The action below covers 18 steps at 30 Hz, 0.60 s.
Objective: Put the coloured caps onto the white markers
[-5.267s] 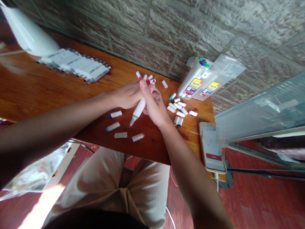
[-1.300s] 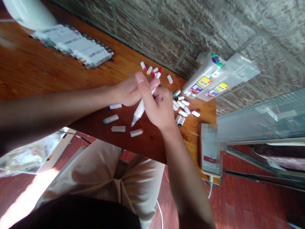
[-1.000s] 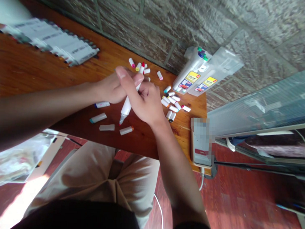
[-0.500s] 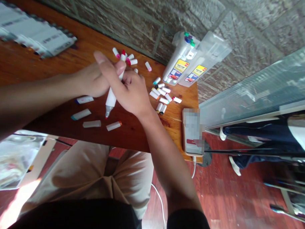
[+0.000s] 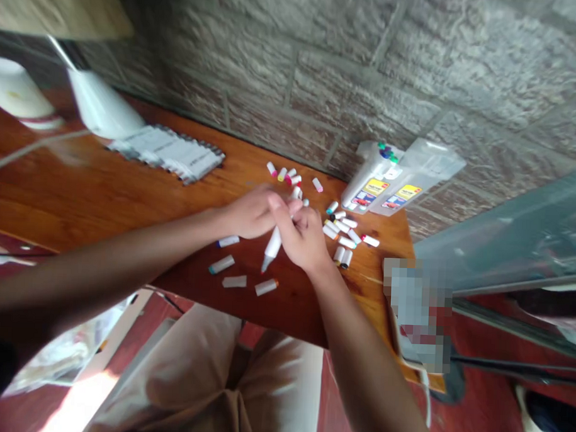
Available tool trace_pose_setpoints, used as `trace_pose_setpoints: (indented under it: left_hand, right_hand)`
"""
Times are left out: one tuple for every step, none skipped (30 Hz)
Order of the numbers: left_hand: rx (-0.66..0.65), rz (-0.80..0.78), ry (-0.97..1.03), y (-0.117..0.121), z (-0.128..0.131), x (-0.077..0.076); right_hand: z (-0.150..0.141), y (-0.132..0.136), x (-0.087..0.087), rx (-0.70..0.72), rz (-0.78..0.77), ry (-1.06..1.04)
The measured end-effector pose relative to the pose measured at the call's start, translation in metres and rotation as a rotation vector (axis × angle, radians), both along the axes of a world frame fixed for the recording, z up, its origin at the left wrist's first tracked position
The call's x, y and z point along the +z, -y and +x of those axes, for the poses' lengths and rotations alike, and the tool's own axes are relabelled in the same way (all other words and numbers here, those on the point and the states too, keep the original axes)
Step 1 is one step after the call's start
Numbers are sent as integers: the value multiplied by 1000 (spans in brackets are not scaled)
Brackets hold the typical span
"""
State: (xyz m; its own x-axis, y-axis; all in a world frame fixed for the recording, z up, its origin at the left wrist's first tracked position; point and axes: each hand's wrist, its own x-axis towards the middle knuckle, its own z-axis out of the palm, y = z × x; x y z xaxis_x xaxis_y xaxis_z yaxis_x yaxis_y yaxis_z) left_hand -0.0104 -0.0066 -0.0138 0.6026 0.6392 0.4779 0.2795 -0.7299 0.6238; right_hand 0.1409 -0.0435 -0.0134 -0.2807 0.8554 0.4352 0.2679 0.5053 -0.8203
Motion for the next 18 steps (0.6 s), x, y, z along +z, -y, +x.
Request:
trace_pose_setpoints:
  left_hand:
    - [-16,-28,6,1,-1,1]
    - [-25,-56,25,2,-2,2]
    - [-36,-77,57,2,-3,3]
    - [-31,-105,100,2,-3,3]
    - [-33,-148,135,2,-3,3]
    - [-42,-203,156,1,-3,3]
    - [-55,-260,168,1,-2,3]
    - [-75,-317,186,1,-2,3]
    - [-99,-368,216,1,-1,3]
    - [-121,-414,254,2,0,4]
    - [-140,-460,301,2,2,5]
    - [-152,-509,345,3,3,6]
    - [-154,-556,388,4,4,8]
    - [-148,-599,418,5,6,10]
    - [-136,-634,442,6,7,12]
    - [-125,-663,459,7,8,14]
    - [-110,-686,474,8,9,16]
    - [-98,-704,483,8,10,17]
  right_hand:
    - [0,0,1,14,-8,-28]
    - [0,0,1,31,-20,-54]
    - [1,0,2,61,-31,-76]
    - [1,0,3,95,-41,-95]
    - [1,0,4,123,-51,-109]
    - [1,0,5,143,-67,-118]
    - [1,-1,6,157,-84,-123]
    - [1,-1,7,164,-104,-127]
    - [0,-2,8,168,-126,-132]
    - [0,-2,9,175,-148,-136]
    - [0,-3,10,183,-170,-146]
    - [-1,-3,11,197,-191,-158]
    - [-1,-4,12,214,-210,-174]
    - [-1,-4,12,230,-228,-195]
    - [-1,-5,13,244,-244,-214]
    - [-1,-6,12,252,-256,-234]
    - [-1,-7,12,253,-266,-254]
    - [-1,-8,11,253,-276,-271]
